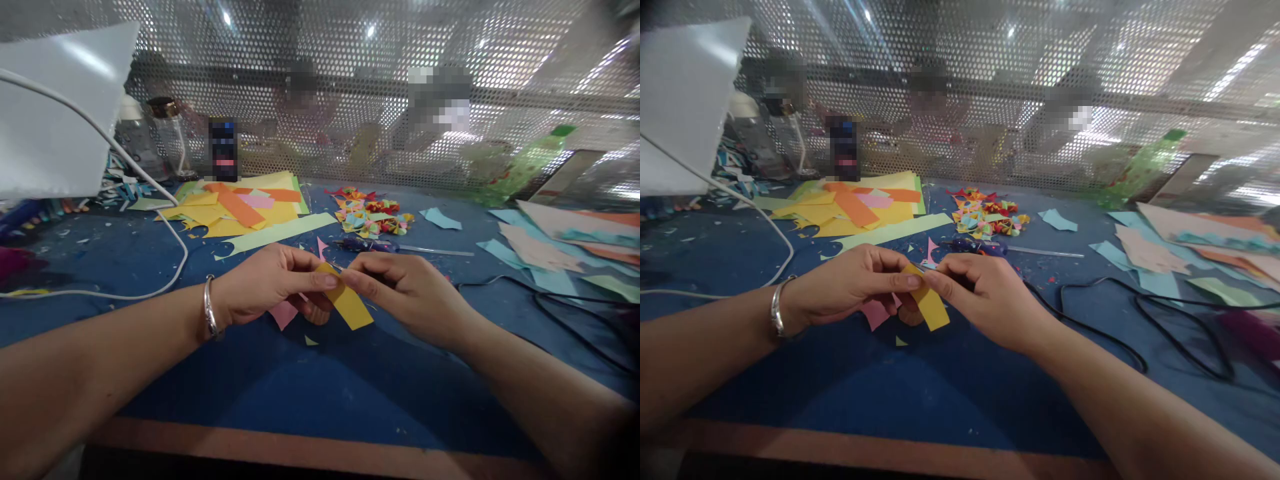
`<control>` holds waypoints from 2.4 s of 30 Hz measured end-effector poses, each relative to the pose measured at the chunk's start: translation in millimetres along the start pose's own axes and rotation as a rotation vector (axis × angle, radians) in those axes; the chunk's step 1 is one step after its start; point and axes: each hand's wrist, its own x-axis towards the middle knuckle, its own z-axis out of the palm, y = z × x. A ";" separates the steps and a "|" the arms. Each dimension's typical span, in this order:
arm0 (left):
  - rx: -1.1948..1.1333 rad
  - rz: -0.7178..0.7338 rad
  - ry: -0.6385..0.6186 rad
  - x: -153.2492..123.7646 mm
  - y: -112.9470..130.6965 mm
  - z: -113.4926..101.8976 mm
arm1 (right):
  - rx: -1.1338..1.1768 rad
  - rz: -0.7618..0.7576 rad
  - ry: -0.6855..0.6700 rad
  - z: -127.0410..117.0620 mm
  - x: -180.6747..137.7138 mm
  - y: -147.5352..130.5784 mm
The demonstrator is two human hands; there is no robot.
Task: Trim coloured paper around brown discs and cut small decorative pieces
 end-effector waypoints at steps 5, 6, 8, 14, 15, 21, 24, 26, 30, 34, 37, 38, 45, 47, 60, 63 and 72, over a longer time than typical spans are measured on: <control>0.193 0.085 0.153 2.0 7.6 -12.8 | 0.056 0.097 0.045 -4.0 2.1 1.2; 0.246 0.106 0.197 3.2 9.3 -17.4 | 0.067 0.116 0.049 -5.4 2.6 1.8; 0.402 0.133 0.288 6.0 11.6 -27.9 | 0.087 0.143 0.067 -8.0 3.7 3.7; 1.214 0.414 0.498 8.6 4.7 -43.3 | 0.085 0.161 0.103 -8.9 6.1 8.2; 1.286 0.516 0.516 7.9 2.1 -40.5 | 0.078 0.159 0.102 -8.1 6.6 8.5; 1.400 0.708 0.256 8.5 -12.3 -11.0 | 0.061 0.180 0.083 -4.3 8.9 13.6; 1.424 0.659 0.241 14.8 -17.5 -6.9 | 0.001 0.201 0.072 -3.0 9.6 17.3; 1.418 0.643 0.247 18.9 -20.0 -7.9 | -0.073 0.208 0.058 -1.8 10.2 19.4; 1.386 0.659 0.237 21.6 -20.0 -9.2 | -0.227 0.217 -0.002 -0.1 11.2 22.6; 1.124 0.628 0.311 17.3 -14.3 -12.1 | -0.307 0.243 -0.027 -0.9 10.7 23.9; 0.757 0.453 0.350 13.5 -9.4 -16.8 | -0.348 0.246 -0.060 -1.3 9.4 23.3; 0.648 0.393 0.359 12.5 -8.0 -17.8 | -0.359 0.255 -0.078 -0.9 8.9 22.9; 0.158 0.223 0.366 8.1 -3.2 -7.1 | -0.566 0.277 -0.152 1.7 2.6 19.7; 0.065 0.186 0.366 6.2 -2.7 -2.4 | -0.678 0.261 -0.105 0.8 -0.8 17.8; -0.275 0.060 0.285 -0.1 -3.3 12.6 | -0.723 -0.561 0.408 8.9 -13.1 -9.5; -0.339 0.026 0.256 -1.1 -2.0 17.1 | -0.729 -0.613 0.422 10.7 -13.9 -10.4; -0.294 0.052 0.200 -3.1 -4.6 22.0 | -0.587 -0.539 0.470 9.8 -9.2 -10.5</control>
